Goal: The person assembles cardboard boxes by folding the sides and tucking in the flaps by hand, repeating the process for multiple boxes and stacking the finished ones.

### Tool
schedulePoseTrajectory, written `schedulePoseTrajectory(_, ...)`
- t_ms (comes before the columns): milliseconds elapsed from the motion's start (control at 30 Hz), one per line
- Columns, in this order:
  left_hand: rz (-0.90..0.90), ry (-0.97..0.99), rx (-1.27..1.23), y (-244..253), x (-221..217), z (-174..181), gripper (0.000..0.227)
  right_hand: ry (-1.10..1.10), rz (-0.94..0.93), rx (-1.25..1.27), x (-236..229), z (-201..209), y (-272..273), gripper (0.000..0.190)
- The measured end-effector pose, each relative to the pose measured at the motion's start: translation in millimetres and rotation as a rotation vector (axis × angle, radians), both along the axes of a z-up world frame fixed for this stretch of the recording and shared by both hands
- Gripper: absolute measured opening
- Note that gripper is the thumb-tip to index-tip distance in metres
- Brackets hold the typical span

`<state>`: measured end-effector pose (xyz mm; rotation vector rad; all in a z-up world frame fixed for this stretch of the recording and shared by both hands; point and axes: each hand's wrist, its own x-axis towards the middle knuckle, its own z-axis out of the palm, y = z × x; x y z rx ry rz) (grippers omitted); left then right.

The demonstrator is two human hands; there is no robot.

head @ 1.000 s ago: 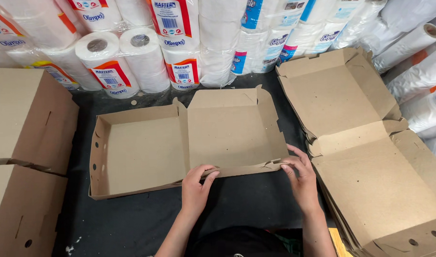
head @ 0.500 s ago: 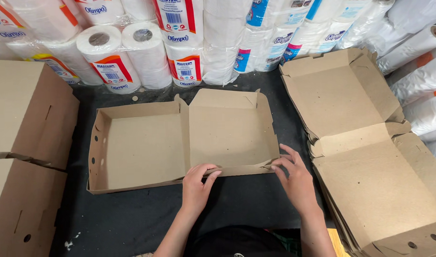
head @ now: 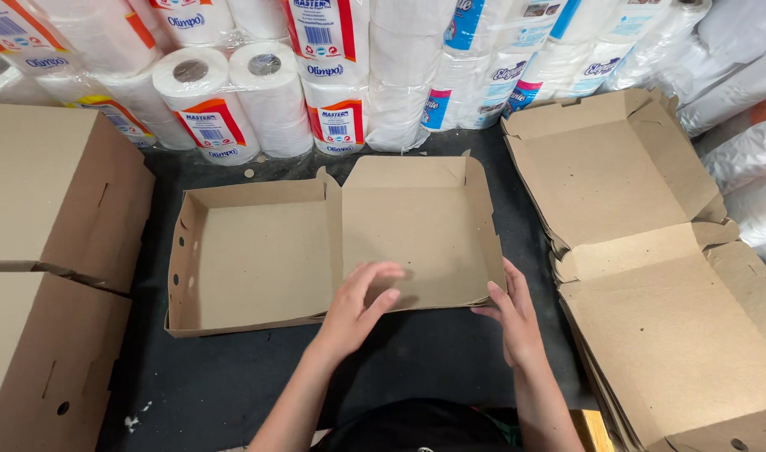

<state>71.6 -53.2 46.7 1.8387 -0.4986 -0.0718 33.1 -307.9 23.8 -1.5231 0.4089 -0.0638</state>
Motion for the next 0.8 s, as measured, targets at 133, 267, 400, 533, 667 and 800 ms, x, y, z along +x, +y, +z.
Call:
schedulePoseTrajectory(133, 0.027, -0.080, 0.121, 3, 56, 34, 0.049, -0.142, -0.031, 0.011, 0, -12, -11, 0.067)
schedulePoseTrajectory(267, 0.255, -0.271, 0.275, -3, 133, 43, 0.078, -0.291, -0.051, -0.093, 1, -7, -37, 0.065)
schedulePoseTrajectory(400, 0.099, -0.224, 0.322, -5, 194, 48, 0.069, -0.424, -0.113, -0.130, 0, 10, -57, 0.065)
schedulePoseTrajectory(533, 0.005, -0.184, 0.293, -30, 218, 50, 0.050, -0.483, -0.126, -0.112, 1, 13, -69, 0.068)
schedulePoseTrajectory(667, 0.096, -0.218, 0.294, -32, 225, 61, 0.036, -0.571, -0.094, -0.110, -1, 40, -56, 0.071)
schedulePoseTrajectory(800, 0.283, -0.255, 0.177, -3, 225, 73, 0.049, -0.692, -0.150, -0.162, -4, 50, -43, 0.070)
